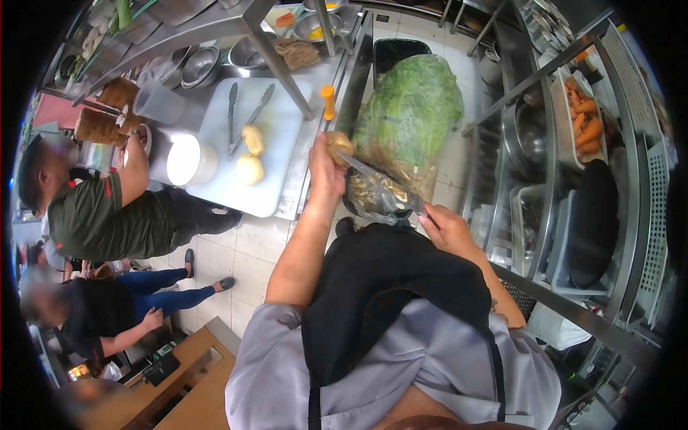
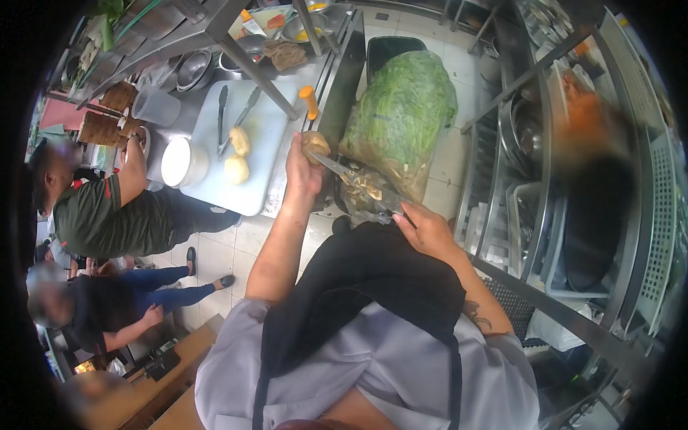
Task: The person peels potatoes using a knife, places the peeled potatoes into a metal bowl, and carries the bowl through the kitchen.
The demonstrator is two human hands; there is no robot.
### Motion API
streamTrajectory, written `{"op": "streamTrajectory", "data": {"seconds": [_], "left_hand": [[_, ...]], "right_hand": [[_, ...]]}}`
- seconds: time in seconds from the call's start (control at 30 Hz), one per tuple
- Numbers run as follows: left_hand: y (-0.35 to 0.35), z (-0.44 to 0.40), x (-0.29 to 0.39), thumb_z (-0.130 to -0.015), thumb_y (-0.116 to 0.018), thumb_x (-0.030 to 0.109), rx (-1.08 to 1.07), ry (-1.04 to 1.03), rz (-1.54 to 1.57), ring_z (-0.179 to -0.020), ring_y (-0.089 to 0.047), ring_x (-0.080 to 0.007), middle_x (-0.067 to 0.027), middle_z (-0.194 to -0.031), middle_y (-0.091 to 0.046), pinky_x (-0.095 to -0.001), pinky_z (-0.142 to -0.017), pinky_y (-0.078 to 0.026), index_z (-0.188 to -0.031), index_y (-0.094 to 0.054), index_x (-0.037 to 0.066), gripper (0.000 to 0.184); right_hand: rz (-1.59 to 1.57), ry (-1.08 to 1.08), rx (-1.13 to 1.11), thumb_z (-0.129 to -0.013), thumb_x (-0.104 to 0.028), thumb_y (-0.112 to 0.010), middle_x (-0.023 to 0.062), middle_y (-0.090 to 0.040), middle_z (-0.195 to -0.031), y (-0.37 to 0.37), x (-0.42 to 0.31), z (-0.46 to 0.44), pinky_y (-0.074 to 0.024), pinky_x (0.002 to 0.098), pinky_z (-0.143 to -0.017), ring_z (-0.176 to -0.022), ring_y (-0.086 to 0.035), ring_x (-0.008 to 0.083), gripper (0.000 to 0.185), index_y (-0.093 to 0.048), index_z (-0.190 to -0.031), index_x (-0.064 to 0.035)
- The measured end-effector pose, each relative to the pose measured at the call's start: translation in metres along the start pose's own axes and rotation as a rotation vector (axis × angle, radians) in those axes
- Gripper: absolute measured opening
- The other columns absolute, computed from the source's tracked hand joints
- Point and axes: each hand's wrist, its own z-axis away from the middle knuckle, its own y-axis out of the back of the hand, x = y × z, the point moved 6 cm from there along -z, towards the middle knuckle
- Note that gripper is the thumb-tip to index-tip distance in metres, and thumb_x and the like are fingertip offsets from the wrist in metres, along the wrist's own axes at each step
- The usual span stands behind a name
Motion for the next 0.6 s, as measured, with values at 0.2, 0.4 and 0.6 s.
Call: {"op": "streamTrajectory", "data": {"seconds": [0.2, 0.4, 0.6], "left_hand": [[-0.006, 0.004, -0.015, -0.101, -0.05, 0.046, 0.055, 0.138, 0.101, -0.084, -0.063, -0.0236, -0.011, -0.098, -0.063, -0.0369, -0.07, -0.053, -0.113, -0.056, 0.005, 0.043], [-0.01, 0.008, -0.022, -0.097, -0.05, 0.054, -0.277, 0.391, 0.345, -0.084, -0.062, -0.0264, -0.0124, -0.099, -0.064, -0.0375, -0.07, -0.053, -0.116, -0.056, 0.005, 0.052], [-0.017, 0.014, -0.019, -0.098, -0.044, 0.054, -0.108, 0.336, 0.233, -0.09, -0.062, -0.0309, -0.0194, -0.104, -0.064, -0.0394, -0.075, -0.054, -0.12, -0.053, 0.0, 0.059]], "right_hand": [[0.02, -0.003, 0.003, -0.097, -0.023, -0.063, 0.0245, -0.068, -0.102, -0.001, 0.005, 0.004, -0.0531, 0.0431, -0.079, -0.093, -0.066, 0.0408, 0.033, -0.063, -0.116, 0.0048], [-0.044, -0.026, 0.046, -0.097, -0.021, -0.063, 0.0245, -0.067, -0.101, 0.001, 0.007, 0.004, -0.0528, 0.0423, -0.078, -0.091, -0.066, 0.0405, 0.032, -0.063, -0.115, 0.0054], [-0.033, -0.027, 0.035, -0.097, -0.021, -0.063, 0.0216, -0.066, -0.094, 0.003, 0.005, 0.007, -0.0526, 0.0422, -0.075, -0.086, -0.066, 0.039, 0.032, -0.062, -0.117, 0.0044]]}}
